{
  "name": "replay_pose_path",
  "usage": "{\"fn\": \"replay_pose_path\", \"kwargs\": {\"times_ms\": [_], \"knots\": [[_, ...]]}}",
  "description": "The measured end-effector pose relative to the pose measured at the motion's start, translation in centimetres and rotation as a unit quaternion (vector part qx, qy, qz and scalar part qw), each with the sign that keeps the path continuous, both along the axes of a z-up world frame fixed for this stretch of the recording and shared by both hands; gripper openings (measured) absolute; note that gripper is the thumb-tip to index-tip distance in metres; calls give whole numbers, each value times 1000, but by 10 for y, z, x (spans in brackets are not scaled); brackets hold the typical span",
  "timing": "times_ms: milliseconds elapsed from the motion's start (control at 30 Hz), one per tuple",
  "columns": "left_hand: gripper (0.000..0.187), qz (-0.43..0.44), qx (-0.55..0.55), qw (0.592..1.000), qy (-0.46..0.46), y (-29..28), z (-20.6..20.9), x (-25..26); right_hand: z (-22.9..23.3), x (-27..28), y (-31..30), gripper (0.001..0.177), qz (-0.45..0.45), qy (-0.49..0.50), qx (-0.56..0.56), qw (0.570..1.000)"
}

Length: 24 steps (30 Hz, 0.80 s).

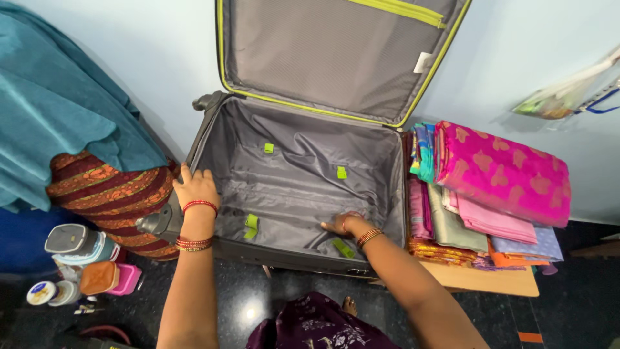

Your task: The person unloads folded cloths from a suitcase, placing them onto a wooden table one by one.

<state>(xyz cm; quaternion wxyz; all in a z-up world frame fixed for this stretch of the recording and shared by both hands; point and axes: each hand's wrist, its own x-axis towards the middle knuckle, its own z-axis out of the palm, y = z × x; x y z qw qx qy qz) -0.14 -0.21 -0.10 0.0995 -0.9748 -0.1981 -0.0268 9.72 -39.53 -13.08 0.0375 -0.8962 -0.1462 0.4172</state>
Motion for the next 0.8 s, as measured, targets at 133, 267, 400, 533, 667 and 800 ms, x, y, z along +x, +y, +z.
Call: {"fn": "replay_pose_path", "kwargs": {"times_ms": [133,267,400,533,667,800], "knots": [[39,2,-2,1000,2,1,-1,1,-6,-5,15,93,73,-41,-3,996],[42,8,-7,1000,11,0,-1,3,-28,2,21,93,114,-55,73,989],[40,6,-10,1000,1,0,1,1,-44,20,42,97,71,-32,81,994],[45,10,-22,999,25,-3,9,0,-46,26,68,95,95,-40,125,987],[39,12,-14,1000,6,-5,8,-1,-31,25,71,92,107,-60,159,980],[50,15,-25,1000,7,-4,7,1,-6,32,44,88,42,-74,22,996]]}}
